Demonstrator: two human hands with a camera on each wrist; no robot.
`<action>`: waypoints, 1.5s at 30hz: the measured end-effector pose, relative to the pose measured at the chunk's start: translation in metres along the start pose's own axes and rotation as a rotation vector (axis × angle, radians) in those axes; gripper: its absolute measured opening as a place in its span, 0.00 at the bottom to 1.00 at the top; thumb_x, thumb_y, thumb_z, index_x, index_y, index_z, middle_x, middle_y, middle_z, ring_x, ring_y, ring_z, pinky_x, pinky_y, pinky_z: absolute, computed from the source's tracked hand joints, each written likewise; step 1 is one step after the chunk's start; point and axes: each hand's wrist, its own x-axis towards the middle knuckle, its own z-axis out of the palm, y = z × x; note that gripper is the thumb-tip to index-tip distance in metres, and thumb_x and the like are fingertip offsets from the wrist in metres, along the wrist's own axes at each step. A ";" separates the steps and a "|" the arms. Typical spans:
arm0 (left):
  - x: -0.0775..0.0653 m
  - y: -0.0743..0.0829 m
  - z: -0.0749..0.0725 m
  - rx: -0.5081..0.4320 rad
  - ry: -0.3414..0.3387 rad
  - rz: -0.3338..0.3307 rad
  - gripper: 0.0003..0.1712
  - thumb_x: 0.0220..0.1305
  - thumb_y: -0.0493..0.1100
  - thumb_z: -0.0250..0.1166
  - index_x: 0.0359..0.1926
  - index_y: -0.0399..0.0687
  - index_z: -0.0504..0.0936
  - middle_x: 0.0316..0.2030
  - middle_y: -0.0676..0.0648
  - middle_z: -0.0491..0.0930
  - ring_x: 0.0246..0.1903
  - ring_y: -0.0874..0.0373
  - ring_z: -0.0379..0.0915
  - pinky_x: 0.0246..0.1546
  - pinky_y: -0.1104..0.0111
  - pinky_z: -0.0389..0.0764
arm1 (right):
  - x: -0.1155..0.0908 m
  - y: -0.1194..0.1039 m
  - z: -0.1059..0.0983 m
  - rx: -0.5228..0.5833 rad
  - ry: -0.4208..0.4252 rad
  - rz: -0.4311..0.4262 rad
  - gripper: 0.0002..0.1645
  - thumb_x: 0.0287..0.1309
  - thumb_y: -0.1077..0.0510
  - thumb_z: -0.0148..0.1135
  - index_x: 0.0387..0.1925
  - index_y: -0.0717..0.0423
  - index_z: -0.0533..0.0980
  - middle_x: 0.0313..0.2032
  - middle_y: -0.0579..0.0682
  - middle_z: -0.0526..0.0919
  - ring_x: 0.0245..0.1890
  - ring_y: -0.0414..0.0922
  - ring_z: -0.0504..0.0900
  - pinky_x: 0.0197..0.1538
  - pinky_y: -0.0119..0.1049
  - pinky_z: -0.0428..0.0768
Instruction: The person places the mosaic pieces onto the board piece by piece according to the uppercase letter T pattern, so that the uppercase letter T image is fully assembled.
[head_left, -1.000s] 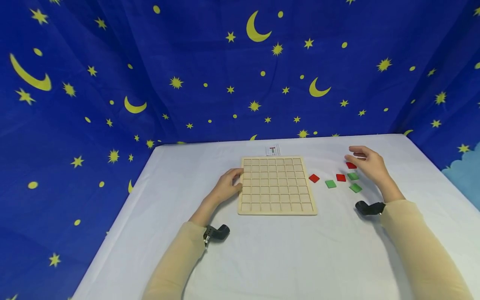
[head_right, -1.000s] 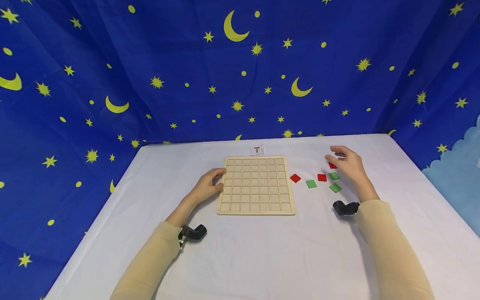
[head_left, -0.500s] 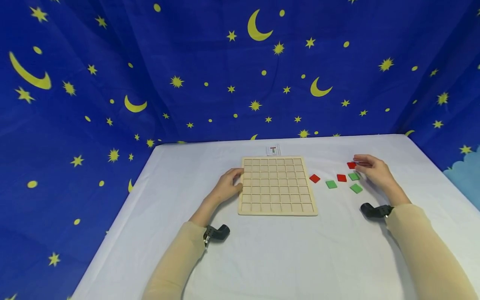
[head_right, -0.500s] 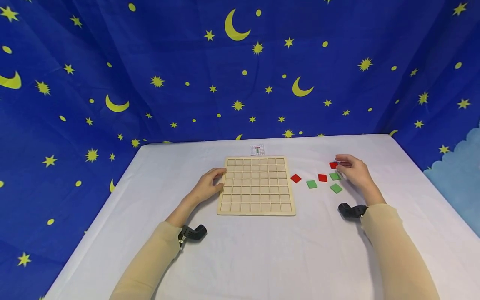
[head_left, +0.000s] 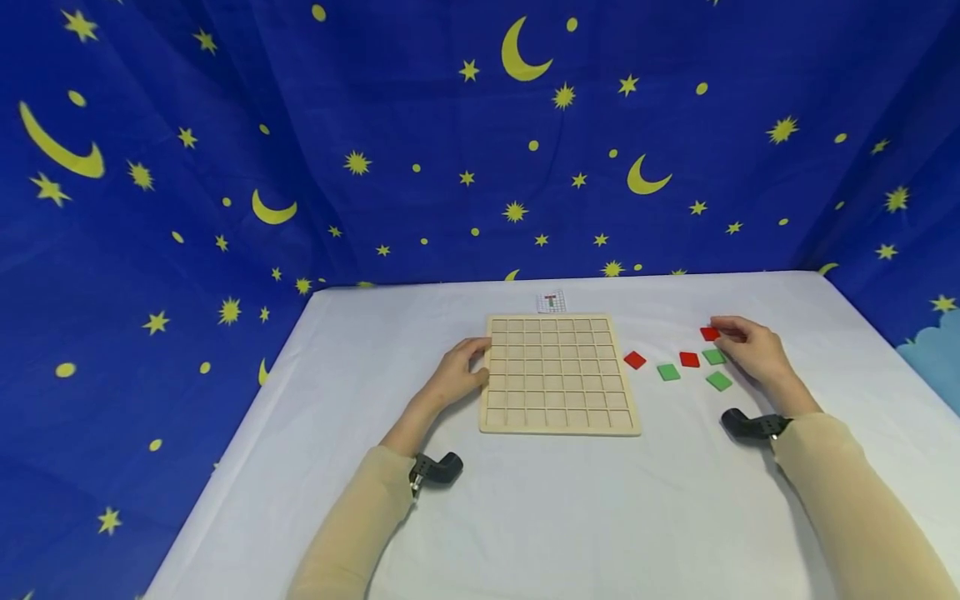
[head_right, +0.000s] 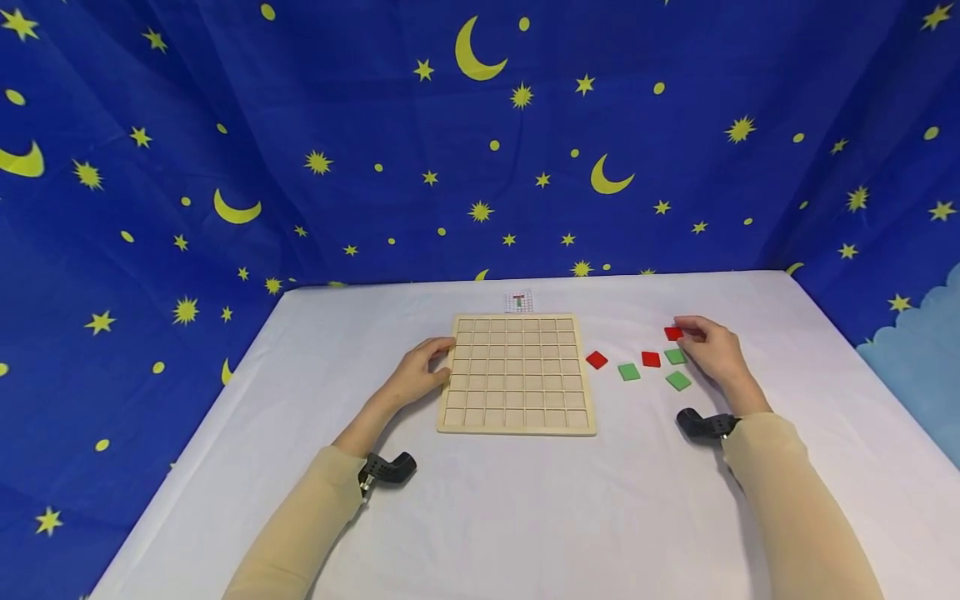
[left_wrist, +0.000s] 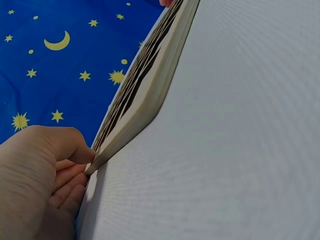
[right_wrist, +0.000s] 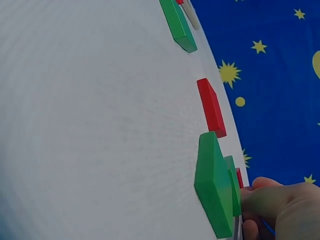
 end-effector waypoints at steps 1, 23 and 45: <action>0.000 0.000 0.000 0.001 -0.001 0.000 0.33 0.54 0.33 0.60 0.64 0.34 0.67 0.60 0.38 0.69 0.57 0.48 0.67 0.61 0.63 0.67 | 0.000 0.000 0.000 -0.005 0.001 0.001 0.24 0.64 0.61 0.50 0.61 0.65 0.68 0.58 0.68 0.69 0.54 0.64 0.67 0.55 0.62 0.66; 0.001 -0.001 0.002 0.000 -0.013 -0.002 0.32 0.57 0.33 0.60 0.64 0.34 0.66 0.60 0.38 0.68 0.59 0.48 0.66 0.61 0.63 0.65 | -0.005 -0.018 -0.007 0.132 0.076 0.084 0.32 0.64 0.46 0.54 0.60 0.65 0.70 0.57 0.65 0.72 0.59 0.60 0.66 0.59 0.57 0.65; 0.001 -0.001 0.000 0.005 -0.007 0.011 0.33 0.55 0.33 0.60 0.64 0.34 0.67 0.60 0.38 0.68 0.57 0.48 0.67 0.60 0.63 0.67 | 0.009 -0.094 0.026 0.333 0.073 -0.132 0.29 0.57 0.47 0.64 0.56 0.59 0.75 0.51 0.55 0.79 0.45 0.38 0.79 0.42 0.21 0.77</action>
